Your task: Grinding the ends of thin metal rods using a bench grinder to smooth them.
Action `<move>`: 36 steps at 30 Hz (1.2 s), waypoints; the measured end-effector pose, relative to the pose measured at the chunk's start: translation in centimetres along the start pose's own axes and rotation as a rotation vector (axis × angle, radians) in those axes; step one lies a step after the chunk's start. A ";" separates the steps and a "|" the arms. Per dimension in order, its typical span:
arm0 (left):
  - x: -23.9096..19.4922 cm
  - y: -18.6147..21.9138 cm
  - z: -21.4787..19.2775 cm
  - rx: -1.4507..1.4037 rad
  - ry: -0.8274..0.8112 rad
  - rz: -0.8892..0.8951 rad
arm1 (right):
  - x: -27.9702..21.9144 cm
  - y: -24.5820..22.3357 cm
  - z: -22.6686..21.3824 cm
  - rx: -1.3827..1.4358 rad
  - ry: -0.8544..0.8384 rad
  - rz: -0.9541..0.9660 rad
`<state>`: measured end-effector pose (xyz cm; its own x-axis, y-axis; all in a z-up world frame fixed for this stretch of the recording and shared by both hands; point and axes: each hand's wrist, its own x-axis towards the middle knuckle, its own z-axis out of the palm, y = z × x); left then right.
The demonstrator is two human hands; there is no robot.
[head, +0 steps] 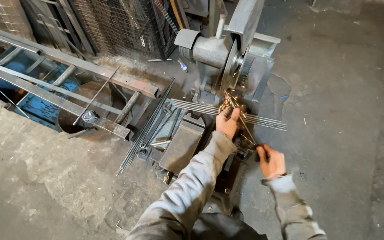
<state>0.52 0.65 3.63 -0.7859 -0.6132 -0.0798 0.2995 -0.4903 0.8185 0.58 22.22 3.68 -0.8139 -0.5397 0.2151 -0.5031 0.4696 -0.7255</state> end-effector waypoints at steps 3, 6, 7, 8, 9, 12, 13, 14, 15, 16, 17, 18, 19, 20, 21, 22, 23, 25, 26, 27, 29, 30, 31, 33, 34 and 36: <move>0.7 -0.9 -0.3 -0.096 -0.093 0.002 | 1.5 1.8 -1.7 0.002 -0.052 0.063; 0.8 -0.5 1.7 -0.145 -0.063 0.001 | 3.0 -3.9 -7.0 -0.009 0.061 -0.162; 1.0 -0.6 2.0 -0.146 -0.060 0.006 | 3.8 -4.1 -8.2 -0.009 0.058 -0.168; 1.0 -0.8 2.5 -0.181 -0.081 -0.006 | 4.4 -4.3 -9.6 -0.132 0.051 -0.136; 1.0 -1.1 3.1 -0.217 -0.102 -0.018 | 5.0 -4.5 -10.9 -0.255 0.044 -0.104; 1.8 -1.6 4.4 -0.296 -0.079 -0.030 | 7.1 -4.4 -13.1 -0.394 0.068 -0.247; 2.2 -1.6 4.7 -0.300 -0.081 -0.029 | 7.5 -4.9 -13.6 -0.398 0.070 -0.248; 2.6 -1.5 4.8 -0.303 -0.061 -0.031 | 8.0 -5.4 -13.8 -0.420 0.022 -0.230; 2.9 -1.4 4.9 -0.307 -0.041 -0.034 | 8.4 -5.9 -14.1 -0.442 -0.025 -0.211; 3.0 -1.0 5.2 -0.308 -0.037 -0.031 | 8.8 -6.0 -14.2 -0.442 -0.028 -0.214; 3.0 -0.6 5.4 -0.306 -0.031 -0.023 | 9.1 -6.2 -14.3 -0.446 -0.026 -0.224; 3.1 -0.2 5.6 -0.304 -0.025 -0.013 | 9.4 -6.4 -14.4 -0.449 -0.023 -0.235; 3.4 -0.6 5.5 -0.306 -0.021 -0.010 | 9.7 -6.3 -14.4 -0.449 -0.027 -0.239; 3.6 -0.9 5.4 -0.326 -0.012 -0.024 | 9.9 -6.3 -14.4 -0.462 -0.031 -0.235; 3.9 -1.2 5.3 -0.345 -0.003 -0.037 | 10.2 -6.3 -14.5 -0.474 -0.034 -0.232; 4.0 -1.3 5.2 -0.345 0.001 -0.033 | 10.5 -5.9 -14.4 -0.472 -0.037 -0.236; 4.2 -1.4 5.2 -0.349 0.011 -0.032 | 10.8 -5.4 -14.2 -0.464 -0.038 -0.254; 4.0 -1.7 5.3 -0.354 0.024 -0.037 | 11.0 -4.6 -14.2 -0.458 -0.043 -0.266; 4.1 -1.7 5.2 -0.362 0.029 -0.025 | 11.2 -4.2 -14.0 -0.454 -0.042 -0.267; 4.2 -1.7 5.2 -0.369 0.035 -0.013 | 11.4 -3.8 -13.9 -0.450 -0.041 -0.268; 4.0 -1.4 5.4 -0.359 0.031 -0.005 | 11.5 -3.7 -13.9 -0.444 -0.045 -0.254; 4.0 -1.2 5.4 -0.350 0.026 0.008 | 11.6 -3.7 -13.8 -0.438 -0.048 -0.246; 4.1 -1.6 5.1 -0.348 0.027 0.006 | 11.6 -3.6 -13.8 -0.436 -0.049 -0.244; 4.3 -2.1 4.9 -0.341 0.059 -0.008 | 11.6 -3.7 -13.8 -0.437 -0.053 -0.255; 4.2 -1.9 4.9 -0.342 0.058 -0.008 | 11.6 -3.6 -13.8 -0.438 -0.052 -0.255; 3.9 -1.6 5.0 -0.340 0.051 -0.005 | 11.5 -3.3 -13.7 -0.451 -0.040 -0.279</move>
<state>-5.70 2.08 4.87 -0.7625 -0.6361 -0.1184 0.4657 -0.6665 0.5821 -11.09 24.07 17.53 -0.6240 -0.7092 0.3280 -0.7810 0.5534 -0.2894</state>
